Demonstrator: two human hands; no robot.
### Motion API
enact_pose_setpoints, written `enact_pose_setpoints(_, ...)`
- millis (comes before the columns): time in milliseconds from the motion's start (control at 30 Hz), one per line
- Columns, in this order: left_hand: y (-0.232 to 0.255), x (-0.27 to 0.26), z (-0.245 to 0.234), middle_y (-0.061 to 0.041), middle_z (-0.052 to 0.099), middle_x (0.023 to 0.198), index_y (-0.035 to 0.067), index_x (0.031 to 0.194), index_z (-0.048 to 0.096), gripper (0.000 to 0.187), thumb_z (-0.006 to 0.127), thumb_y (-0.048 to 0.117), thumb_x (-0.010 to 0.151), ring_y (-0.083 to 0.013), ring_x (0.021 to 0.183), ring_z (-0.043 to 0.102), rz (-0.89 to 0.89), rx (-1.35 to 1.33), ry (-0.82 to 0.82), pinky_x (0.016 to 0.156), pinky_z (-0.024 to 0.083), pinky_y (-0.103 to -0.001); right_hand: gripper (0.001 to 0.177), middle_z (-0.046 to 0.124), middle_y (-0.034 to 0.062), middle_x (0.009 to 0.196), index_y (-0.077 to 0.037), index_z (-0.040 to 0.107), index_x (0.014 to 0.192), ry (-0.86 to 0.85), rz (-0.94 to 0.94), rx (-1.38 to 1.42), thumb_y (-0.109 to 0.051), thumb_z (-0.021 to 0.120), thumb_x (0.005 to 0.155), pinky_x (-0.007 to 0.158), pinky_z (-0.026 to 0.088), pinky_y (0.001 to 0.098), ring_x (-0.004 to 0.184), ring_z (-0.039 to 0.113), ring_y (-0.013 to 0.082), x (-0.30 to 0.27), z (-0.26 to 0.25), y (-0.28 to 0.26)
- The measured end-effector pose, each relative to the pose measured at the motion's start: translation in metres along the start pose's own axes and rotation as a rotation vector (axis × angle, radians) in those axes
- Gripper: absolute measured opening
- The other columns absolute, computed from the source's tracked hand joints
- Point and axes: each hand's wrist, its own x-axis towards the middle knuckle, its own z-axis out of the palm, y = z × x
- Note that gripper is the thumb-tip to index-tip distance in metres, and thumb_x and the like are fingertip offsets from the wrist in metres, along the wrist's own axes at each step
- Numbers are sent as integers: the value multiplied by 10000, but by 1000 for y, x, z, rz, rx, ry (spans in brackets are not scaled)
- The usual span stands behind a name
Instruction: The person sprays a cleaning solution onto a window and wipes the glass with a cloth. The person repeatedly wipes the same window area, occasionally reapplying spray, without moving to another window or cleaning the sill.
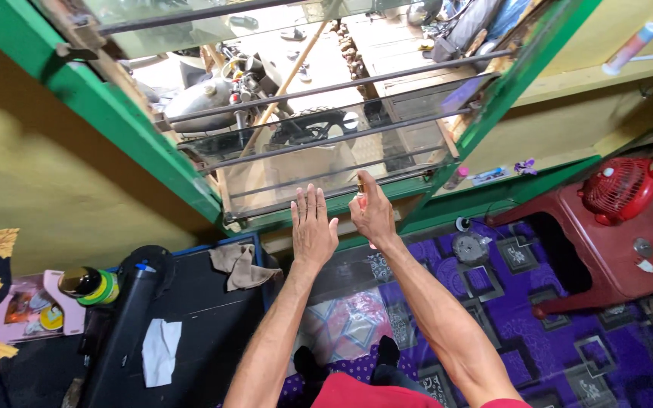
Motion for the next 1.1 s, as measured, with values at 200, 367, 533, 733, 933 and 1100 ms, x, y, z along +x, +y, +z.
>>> enact_pose_setpoints(200,25,2,9,-212,293,1643,17,1566,340,848,677,355,865,-408,1539,208,14,-4,-12,1231,182,-547,601,592,165,967,-382,411,1429,63,5,-55,-200,554,875,781,549,640,883,675,510,2,-29,23)
enact_pose_setpoints(367,35,2,7,-219,272,1648,15,1574,324,850,670,363,879,-416,1543,181,3,-3,-49,1234,162,-541,569,596,177,1013,-385,420,1419,70,18,-75,-227,549,887,806,542,633,909,666,516,4,-34,38)
enact_pose_setpoints(533,23,-5,3,-227,279,1643,11,1573,321,897,699,382,848,-420,1541,185,-29,23,-46,1233,170,-543,576,595,185,1004,-369,416,1418,19,-16,-10,-211,549,881,789,542,646,924,663,530,3,-19,24)
enact_pose_setpoints(733,-18,-24,-13,-244,323,1616,-10,1545,360,905,749,348,810,-444,1516,239,-104,58,-5,1217,218,-558,595,618,183,1047,-381,402,1447,-109,-90,34,-229,545,890,799,547,650,905,668,534,-5,23,-21)
enact_pose_setpoints(933,-70,-41,-29,-251,332,1606,-16,1534,366,944,790,332,766,-457,1506,255,-171,88,38,1205,247,-580,594,591,156,1104,-418,350,1480,-161,-157,-12,-263,504,928,806,552,634,902,662,521,-9,74,-62)
enact_pose_setpoints(1100,-98,-48,-48,-251,345,1599,-26,1522,380,921,783,329,773,-447,1501,274,-202,116,59,1213,243,-563,546,620,135,1082,-368,410,1413,-169,-217,3,-218,513,899,766,557,628,891,677,504,-7,99,-79)
